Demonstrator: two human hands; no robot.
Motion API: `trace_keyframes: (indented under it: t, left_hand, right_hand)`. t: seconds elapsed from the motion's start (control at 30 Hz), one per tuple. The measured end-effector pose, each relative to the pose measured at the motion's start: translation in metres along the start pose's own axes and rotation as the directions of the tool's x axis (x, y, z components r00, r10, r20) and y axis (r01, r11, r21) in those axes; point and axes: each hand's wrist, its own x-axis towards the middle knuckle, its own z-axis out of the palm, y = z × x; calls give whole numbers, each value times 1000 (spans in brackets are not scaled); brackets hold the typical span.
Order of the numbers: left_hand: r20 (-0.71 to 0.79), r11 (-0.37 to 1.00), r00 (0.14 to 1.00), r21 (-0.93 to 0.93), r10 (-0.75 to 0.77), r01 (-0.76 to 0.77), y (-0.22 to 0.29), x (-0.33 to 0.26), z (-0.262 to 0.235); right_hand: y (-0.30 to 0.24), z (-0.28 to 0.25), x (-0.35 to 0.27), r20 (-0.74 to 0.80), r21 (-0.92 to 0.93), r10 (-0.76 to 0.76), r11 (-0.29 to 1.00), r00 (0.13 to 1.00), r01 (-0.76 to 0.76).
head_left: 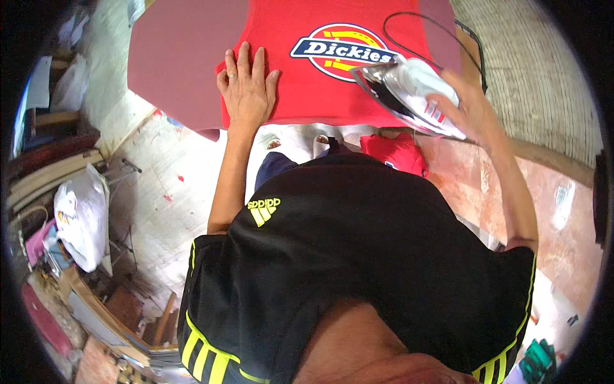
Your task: The person irons a red Dickies t-shirt on a pink ironing board. They repeatedly smooth the fabric with their hands and pass a white iron over the front, sleeves, and collar areas to remove wrinkles.
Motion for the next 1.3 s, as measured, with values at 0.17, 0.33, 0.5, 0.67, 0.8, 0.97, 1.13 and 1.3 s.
trace_keyframes:
  t: [0.17,0.33,0.5,0.67,0.8,0.97,1.13,1.3]
  left_hand:
    - [94,999,994,19,49,-51,-7,0,-1]
    - [125,998,990,1,67,-67,-15,-1,-7]
    - [170,999,984,13,49,-52,-17,1,-10]
    - [206,995,978,82,40,-58,-14,2,-9]
    - [220,996,975,71,42,-59,-11,4,-11]
    - [230,990,972,116,45,-74,-8,3,-10]
    - [242,988,969,131,45,-78,-3,6,-14]
    - [238,988,970,134,39,-72,-3,8,-18]
  right_hand:
    - [-21,47,-45,76,271,292,914,953,-301]
    - [-46,109,-30,39,187,204,960,978,-207]
    - [-71,143,1,34,-8,122,993,992,-121]
    - [-48,118,-14,78,74,179,980,981,-185]
    - [-13,104,-61,49,123,449,884,892,-451]
    - [15,102,-103,-220,371,752,654,621,-660]
    - [46,93,-99,-370,435,746,666,554,-606]
    - [117,33,-99,-174,530,819,546,547,-649]
